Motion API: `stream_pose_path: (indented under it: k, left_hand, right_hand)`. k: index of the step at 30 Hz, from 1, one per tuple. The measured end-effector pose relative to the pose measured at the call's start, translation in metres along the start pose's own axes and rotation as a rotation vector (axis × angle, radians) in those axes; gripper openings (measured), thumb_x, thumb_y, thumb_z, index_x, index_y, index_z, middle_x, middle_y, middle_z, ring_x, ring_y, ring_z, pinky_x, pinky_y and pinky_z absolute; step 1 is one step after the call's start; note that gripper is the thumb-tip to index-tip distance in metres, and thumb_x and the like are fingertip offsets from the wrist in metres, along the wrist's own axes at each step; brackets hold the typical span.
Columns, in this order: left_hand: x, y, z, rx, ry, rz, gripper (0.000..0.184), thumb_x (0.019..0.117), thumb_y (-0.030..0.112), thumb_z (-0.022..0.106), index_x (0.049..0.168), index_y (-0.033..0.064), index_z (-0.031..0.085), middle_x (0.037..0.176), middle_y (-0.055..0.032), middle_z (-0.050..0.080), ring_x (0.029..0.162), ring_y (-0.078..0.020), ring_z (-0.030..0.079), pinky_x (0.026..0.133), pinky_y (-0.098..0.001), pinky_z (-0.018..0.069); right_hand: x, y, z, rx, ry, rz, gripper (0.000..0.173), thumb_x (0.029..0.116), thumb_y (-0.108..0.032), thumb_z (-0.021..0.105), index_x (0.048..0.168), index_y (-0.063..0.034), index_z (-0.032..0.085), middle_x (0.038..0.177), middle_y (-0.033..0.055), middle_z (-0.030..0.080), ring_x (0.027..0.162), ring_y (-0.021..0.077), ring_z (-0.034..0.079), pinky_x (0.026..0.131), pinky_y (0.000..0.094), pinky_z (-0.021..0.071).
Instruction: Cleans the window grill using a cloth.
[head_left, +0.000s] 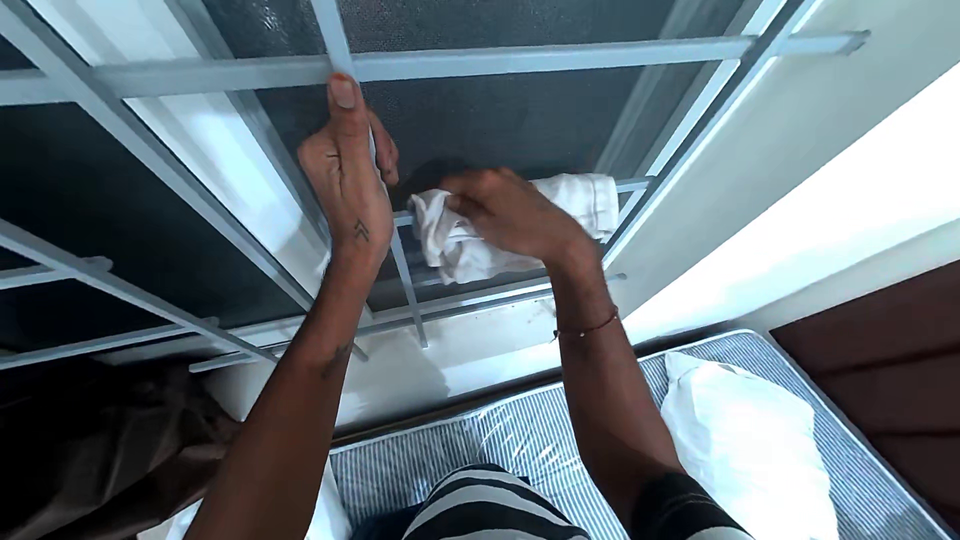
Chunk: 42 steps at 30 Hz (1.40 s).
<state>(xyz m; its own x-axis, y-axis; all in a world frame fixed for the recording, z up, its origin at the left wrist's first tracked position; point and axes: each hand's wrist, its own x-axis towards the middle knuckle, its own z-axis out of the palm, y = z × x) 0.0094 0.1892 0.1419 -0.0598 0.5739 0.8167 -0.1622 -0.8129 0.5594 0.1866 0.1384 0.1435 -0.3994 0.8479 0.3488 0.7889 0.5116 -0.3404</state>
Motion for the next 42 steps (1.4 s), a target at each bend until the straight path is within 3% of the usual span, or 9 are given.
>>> stream_pose_path:
  k: [6, 10, 14, 17, 21, 25, 34, 37, 42]
  left_hand:
    - [0.002, 0.003, -0.007, 0.064, -0.079, -0.011, 0.053, 0.114, 0.035, 0.025, 0.072, 0.0165, 0.052, 0.062, 0.006, 0.054, 0.058, -0.0091, 0.055, 0.059, -0.0304, 0.0496]
    - [0.001, 0.01, -0.017, 0.137, -0.128, -0.066, 0.054, 0.1135, 0.039, 0.027, 0.075, 0.016, 0.057, 0.065, 0.0065, 0.059, 0.062, -0.0086, 0.06, 0.064, -0.0306, 0.0536]
    - [0.005, 0.017, -0.026, 0.177, -0.222, -0.103, 0.056, 0.1135, 0.04, 0.025, 0.077, 0.0147, 0.059, 0.068, 0.0051, 0.061, 0.066, -0.009, 0.062, 0.068, -0.0304, 0.0546]
    - [0.006, 0.016, -0.026, 0.119, -0.261, -0.082, 0.054, 0.1138, 0.038, 0.024, 0.078, 0.0142, 0.057, 0.069, 0.0046, 0.06, 0.067, -0.0095, 0.061, 0.068, -0.0305, 0.054]
    - [0.004, 0.014, -0.021, 0.078, -0.219, -0.066, 0.052, 0.1139, 0.036, 0.025, 0.076, 0.0146, 0.054, 0.066, 0.0047, 0.057, 0.063, -0.01, 0.058, 0.064, -0.0306, 0.0518]
    - [0.002, 0.011, -0.019, 0.138, -0.167, -0.04, 0.053, 0.114, 0.036, 0.026, 0.076, 0.0149, 0.056, 0.065, 0.0057, 0.058, 0.061, -0.0081, 0.058, 0.061, -0.0285, 0.0512]
    - [0.002, 0.0, -0.011, 0.105, -0.1, 0.048, 0.05, 0.1138, 0.035, 0.029, 0.074, 0.0165, 0.053, 0.063, 0.0066, 0.056, 0.058, -0.0069, 0.056, 0.056, -0.0269, 0.0492]
    - [0.001, -0.01, 0.001, 0.047, -0.02, 0.16, 0.049, 0.1142, 0.028, 0.028, 0.072, 0.0156, 0.05, 0.062, 0.0056, 0.055, 0.056, -0.0063, 0.055, 0.054, -0.0264, 0.0486]
    - [0.001, -0.014, 0.004, 0.086, 0.011, 0.204, 0.05, 0.1144, 0.027, 0.024, 0.074, 0.0148, 0.051, 0.065, 0.0058, 0.057, 0.059, -0.0064, 0.057, 0.06, -0.027, 0.0511]
  right_hand:
    - [0.027, -0.04, 0.02, -0.045, -0.035, 0.038, 0.015, 0.0983, -0.019, 0.058, 0.099, -0.0101, 0.07, 0.088, 0.0097, 0.069, 0.088, 0.03, 0.068, 0.073, 0.0554, 0.0534]
    - [0.019, -0.022, 0.019, -0.015, -0.01, -0.098, 0.025, 0.1071, -0.023, 0.05, 0.118, -0.0131, 0.07, 0.095, 0.0086, 0.072, 0.089, 0.0284, 0.07, 0.075, 0.0552, 0.0549]
    - [0.004, 0.014, -0.011, 0.038, -0.066, -0.122, 0.028, 0.1086, -0.023, 0.046, 0.101, -0.0083, 0.069, 0.079, 0.0063, 0.063, 0.073, 0.0221, 0.062, 0.068, 0.0478, 0.0509]
    - [0.007, 0.009, -0.013, 0.012, -0.092, -0.058, 0.031, 0.1088, -0.026, 0.046, 0.097, -0.0088, 0.069, 0.078, 0.006, 0.063, 0.074, 0.0219, 0.061, 0.07, 0.0476, 0.0492]
    - [0.02, -0.034, 0.029, -0.073, 0.091, -0.092, 0.017, 0.0996, -0.013, 0.055, 0.103, -0.0083, 0.071, 0.089, 0.01, 0.071, 0.084, 0.0294, 0.07, 0.071, 0.0547, 0.0546]
    - [0.006, -0.027, 0.047, -0.218, 0.294, -0.198, 0.024, 0.1013, -0.011, 0.055, 0.118, -0.0108, 0.072, 0.111, 0.0068, 0.073, 0.103, 0.0246, 0.07, 0.087, 0.0463, 0.055]
    - [-0.046, 0.043, 0.019, -0.262, 0.445, -0.15, 0.028, 0.1066, -0.025, 0.053, 0.123, -0.0158, 0.073, 0.11, 0.0057, 0.073, 0.103, 0.0241, 0.066, 0.096, 0.0486, 0.0473]
    - [-0.039, 0.034, 0.032, -0.319, 0.494, -0.138, 0.032, 0.1033, -0.041, 0.059, 0.121, -0.0183, 0.074, 0.105, 0.0049, 0.071, 0.1, 0.0248, 0.064, 0.096, 0.0503, 0.0438]
    - [-0.011, -0.006, 0.064, -0.354, 0.521, -0.123, 0.028, 0.1034, -0.037, 0.058, 0.121, -0.0233, 0.075, 0.11, 0.0034, 0.071, 0.103, 0.0241, 0.064, 0.1, 0.0521, 0.0417]
